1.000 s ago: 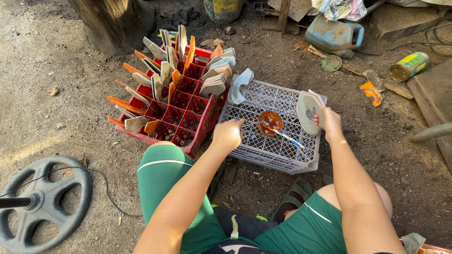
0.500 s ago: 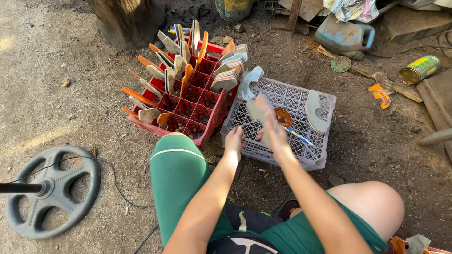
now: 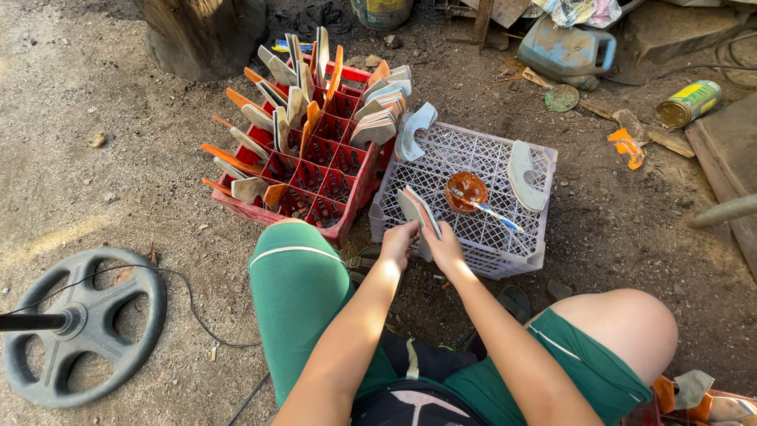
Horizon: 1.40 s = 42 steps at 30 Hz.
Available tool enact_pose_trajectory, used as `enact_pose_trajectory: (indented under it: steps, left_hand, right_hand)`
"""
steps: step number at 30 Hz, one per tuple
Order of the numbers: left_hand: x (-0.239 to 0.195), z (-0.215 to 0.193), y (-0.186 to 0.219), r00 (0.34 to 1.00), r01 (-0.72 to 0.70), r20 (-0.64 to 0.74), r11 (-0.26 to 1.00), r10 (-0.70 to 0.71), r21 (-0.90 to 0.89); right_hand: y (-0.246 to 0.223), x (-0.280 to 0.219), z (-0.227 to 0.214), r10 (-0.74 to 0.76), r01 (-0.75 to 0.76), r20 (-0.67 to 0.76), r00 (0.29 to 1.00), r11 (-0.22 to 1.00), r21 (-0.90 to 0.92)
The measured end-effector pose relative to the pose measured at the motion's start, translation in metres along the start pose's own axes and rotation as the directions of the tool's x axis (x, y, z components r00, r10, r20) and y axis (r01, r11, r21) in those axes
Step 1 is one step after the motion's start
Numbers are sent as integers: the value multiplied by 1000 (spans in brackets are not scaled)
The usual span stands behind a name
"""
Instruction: The person sits on the ground and applies a reddish-brown paste to curved plastic parts using a small brush. They pick up parts from a red crate, apply the paste to both sides, and place them into a white crate. The process is repeated for multiple parts.
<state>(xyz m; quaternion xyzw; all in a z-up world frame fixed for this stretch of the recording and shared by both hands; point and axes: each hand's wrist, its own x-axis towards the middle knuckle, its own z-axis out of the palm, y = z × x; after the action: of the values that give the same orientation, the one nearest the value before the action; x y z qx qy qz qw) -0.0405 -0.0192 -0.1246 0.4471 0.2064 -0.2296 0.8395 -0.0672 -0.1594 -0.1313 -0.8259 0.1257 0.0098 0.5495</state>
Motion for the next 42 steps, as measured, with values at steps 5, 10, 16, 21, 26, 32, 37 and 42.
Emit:
enact_pose_trajectory:
  steps: [5,10,16,21,26,32,37,42]
  left_hand:
    - [-12,7,15,998,27,-63,989,-18,148]
    - [-2,1,10,994,-101,-33,990,105,101]
    - [35,-16,-20,975,-152,-159,988,155,33]
    - [45,-20,-20,897,-348,-278,937,343,33]
    - [24,-9,-2,931,-339,-150,941,332,-19]
    - [13,-2,11,867,-478,-116,875,484,75]
    - [7,2,19,924,-380,-84,922,374,-78]
    - [-10,20,12,940,-329,62,938,337,-108]
  right_hand:
    - [-28,-12,-7,-22,21,-6,1000,976,-215]
    - [-55,-29,-7,3,7,34,999,953,-304]
    - [-77,-29,-13,25,-27,-12,1000,962,-270]
    - [-71,-2,-10,-103,64,-89,991,927,-370]
    - [-48,24,20,-329,182,-50,943,634,-751]
    - [-31,21,26,-406,323,122,906,475,-818]
    - [-46,15,-14,-394,401,123,911,773,-492]
    - [-80,-14,-57,-350,403,216,912,862,-306]
